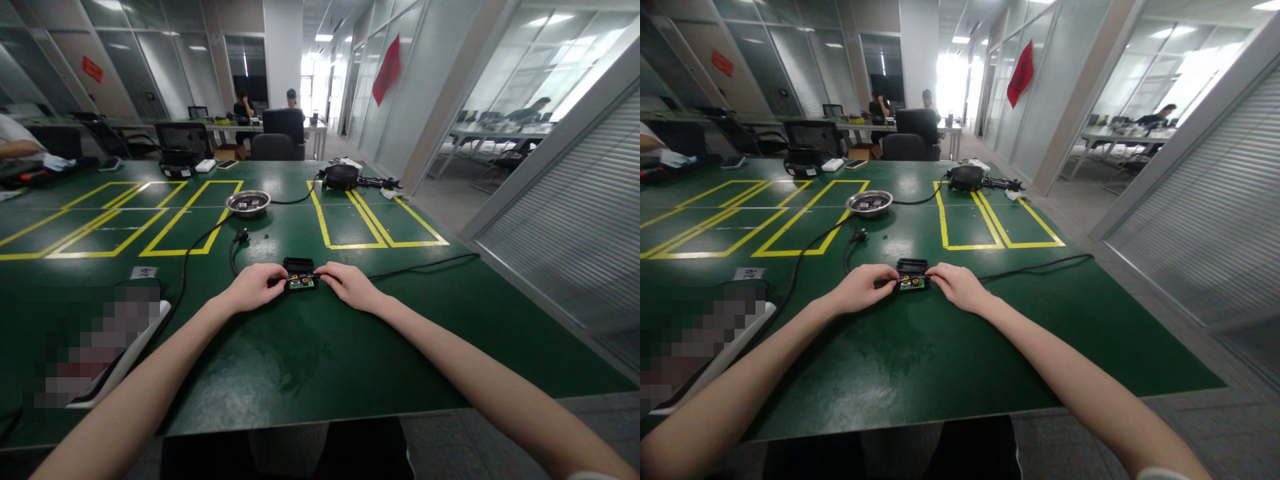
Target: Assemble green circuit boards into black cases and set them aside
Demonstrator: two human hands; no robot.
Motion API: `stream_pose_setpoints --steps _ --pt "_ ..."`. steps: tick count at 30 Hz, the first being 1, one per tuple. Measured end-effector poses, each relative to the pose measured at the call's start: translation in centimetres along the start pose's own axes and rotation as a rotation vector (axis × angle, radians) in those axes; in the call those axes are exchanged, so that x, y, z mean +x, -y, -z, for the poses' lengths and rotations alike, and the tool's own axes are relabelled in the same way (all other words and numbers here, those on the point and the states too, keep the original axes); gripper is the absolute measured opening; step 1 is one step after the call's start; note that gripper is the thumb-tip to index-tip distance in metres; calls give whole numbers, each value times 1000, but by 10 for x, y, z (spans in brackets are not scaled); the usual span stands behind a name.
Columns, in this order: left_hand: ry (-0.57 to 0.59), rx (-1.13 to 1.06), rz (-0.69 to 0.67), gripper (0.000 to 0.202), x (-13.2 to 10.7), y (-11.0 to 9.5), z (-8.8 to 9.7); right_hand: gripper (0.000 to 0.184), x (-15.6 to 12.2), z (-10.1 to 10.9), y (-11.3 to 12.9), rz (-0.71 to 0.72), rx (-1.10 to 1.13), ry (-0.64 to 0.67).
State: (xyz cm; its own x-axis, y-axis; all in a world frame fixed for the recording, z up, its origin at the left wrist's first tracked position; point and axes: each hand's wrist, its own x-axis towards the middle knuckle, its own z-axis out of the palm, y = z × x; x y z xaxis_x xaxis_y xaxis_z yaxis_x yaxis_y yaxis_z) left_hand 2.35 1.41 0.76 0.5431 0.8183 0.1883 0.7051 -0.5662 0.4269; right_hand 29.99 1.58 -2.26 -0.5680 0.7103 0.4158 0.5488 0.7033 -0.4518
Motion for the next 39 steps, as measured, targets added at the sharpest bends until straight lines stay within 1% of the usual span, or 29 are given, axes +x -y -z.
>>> stream_pose_setpoints --steps 5,8,13,17,20,24,28,31,33,35,37,38,39 --pt "-27 -24 -11 21 -1 3 -1 21 0 -1 1 -4 0 2" --pt "-24 -23 -14 18 -1 4 0 19 -1 1 3 11 11 21" --pt "9 -4 -52 16 0 2 4 17 0 4 3 88 -11 14" --pt "50 -6 -99 16 1 0 8 19 2 7 1 179 -89 52" --pt "85 -18 -113 18 1 0 11 22 4 7 1 202 -135 75" --pt "145 -66 -87 15 0 -1 15 24 3 7 5 245 -105 115" --pt "157 -3 -95 15 -3 -4 19 23 1 10 8 248 -106 139" --pt "132 50 -127 16 -4 -7 19 24 0 10 10 247 -117 146" --pt "100 45 -139 15 -4 -6 16 23 1 9 11 234 -71 128" --pt "51 -7 -124 15 -3 -5 10 22 2 5 12 174 29 63" --pt "-14 -91 -66 22 -1 -2 4 25 3 0 13 67 105 -38" --pt "-61 -113 -24 23 1 0 1 24 4 -3 13 15 108 -88" --pt "-140 -111 19 23 2 2 -2 23 5 -5 12 -27 81 -126"
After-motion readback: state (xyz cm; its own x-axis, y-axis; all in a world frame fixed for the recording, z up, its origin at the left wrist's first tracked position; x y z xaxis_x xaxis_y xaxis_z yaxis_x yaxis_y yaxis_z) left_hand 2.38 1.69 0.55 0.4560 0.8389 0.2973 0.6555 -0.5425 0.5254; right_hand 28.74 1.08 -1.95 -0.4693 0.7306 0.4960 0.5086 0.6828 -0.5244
